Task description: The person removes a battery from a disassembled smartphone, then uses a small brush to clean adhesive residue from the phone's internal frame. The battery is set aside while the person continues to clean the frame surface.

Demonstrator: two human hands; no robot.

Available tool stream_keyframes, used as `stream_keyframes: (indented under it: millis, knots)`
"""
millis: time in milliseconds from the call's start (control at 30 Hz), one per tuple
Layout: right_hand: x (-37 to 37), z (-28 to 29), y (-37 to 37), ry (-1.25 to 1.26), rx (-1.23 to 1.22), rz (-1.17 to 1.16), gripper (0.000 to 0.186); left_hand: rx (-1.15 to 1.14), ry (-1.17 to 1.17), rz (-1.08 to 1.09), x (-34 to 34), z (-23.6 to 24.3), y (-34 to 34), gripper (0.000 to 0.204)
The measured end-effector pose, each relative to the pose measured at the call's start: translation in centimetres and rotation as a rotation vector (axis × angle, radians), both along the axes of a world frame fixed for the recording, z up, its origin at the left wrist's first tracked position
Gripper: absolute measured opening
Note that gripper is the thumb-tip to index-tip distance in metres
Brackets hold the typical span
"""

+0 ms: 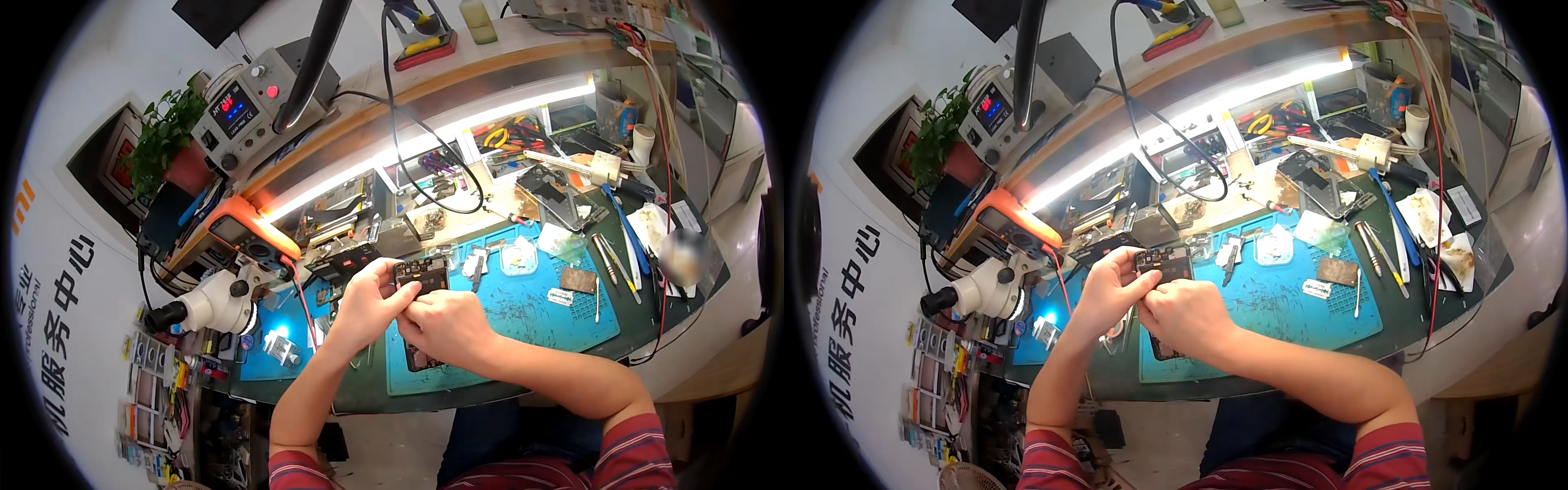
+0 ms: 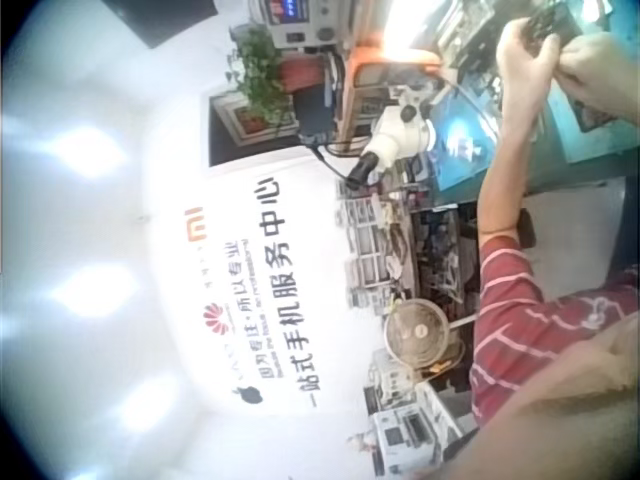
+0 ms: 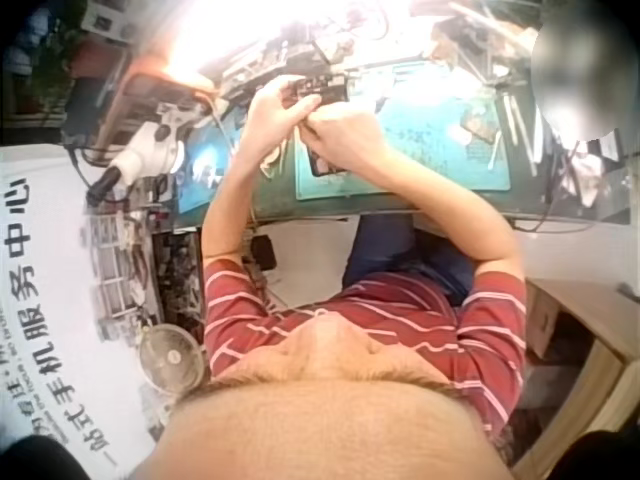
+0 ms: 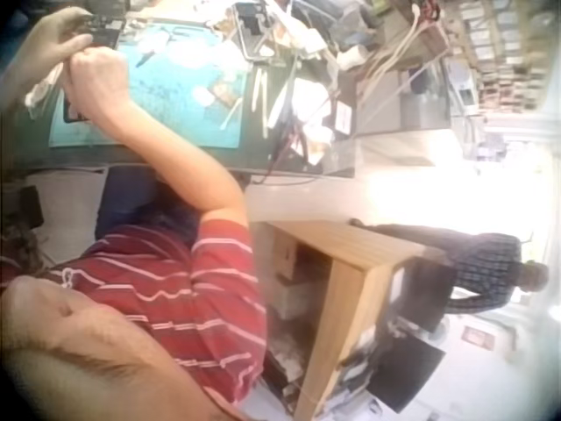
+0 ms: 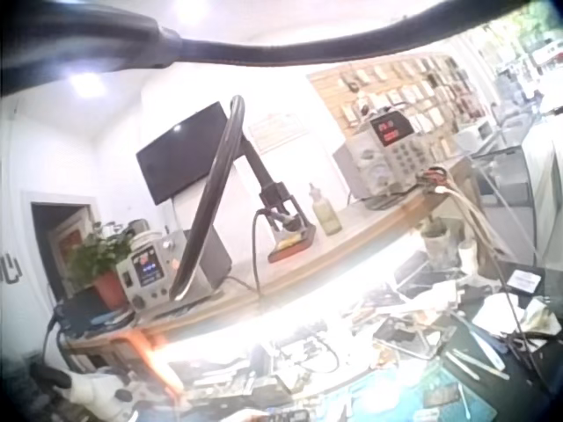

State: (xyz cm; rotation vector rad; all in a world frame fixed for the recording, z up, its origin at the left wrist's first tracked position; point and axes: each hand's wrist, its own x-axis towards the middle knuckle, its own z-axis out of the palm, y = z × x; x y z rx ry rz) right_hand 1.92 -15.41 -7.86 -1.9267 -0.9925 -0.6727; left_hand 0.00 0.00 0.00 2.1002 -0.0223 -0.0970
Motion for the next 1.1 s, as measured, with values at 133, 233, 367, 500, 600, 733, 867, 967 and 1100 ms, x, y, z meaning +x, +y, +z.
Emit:
stream_keyframes:
  millis: [133,233,367,500,600,733,867,967,1100]
  knots:
    - [-0.1,-0.2,0.1,0.004,0.039,-0.012,0.025,-0.175,0.014,-0.058,-1.2,0.5,0.1,0.044]
    - [-0.1,-0.3,-0.4,0.004,0.061,0.016,0.025,-0.258,0.031,-0.069,-1.6,0.4,0.2,0.044]
    - [0.2,-0.4,-0.8,0.005,0.103,0.083,0.025,-0.334,0.058,-0.030,-1.9,-0.5,1.1,0.042]
    - [0.4,-0.2,-1.1,0.011,0.151,0.146,0.026,-0.385,-0.040,-0.046,-1.6,-2.9,2.0,0.042]
    - [0.3,-0.2,-1.3,0.024,0.175,0.192,0.026,-0.406,-0.083,-0.049,-1.0,-5.9,1.9,0.052]
    - [0.4,-0.2,-1.8,0.070,0.186,0.267,0.027,-0.533,-0.102,-0.281,0.2,-7.1,0.4,0.086]
    - [1.0,-0.6,-1.9,0.129,0.214,0.320,0.027,-0.612,-0.161,-0.222,0.3,-8.1,-0.5,0.088]
    - [1.0,-0.7,-1.7,0.140,0.239,0.340,0.027,-0.595,-0.191,-0.255,0.5,-8.8,0.1,0.091]
    - [1.0,-0.7,-1.5,0.157,0.248,0.358,0.026,-0.606,-0.231,-0.200,0.1,-8.9,-0.1,0.092]
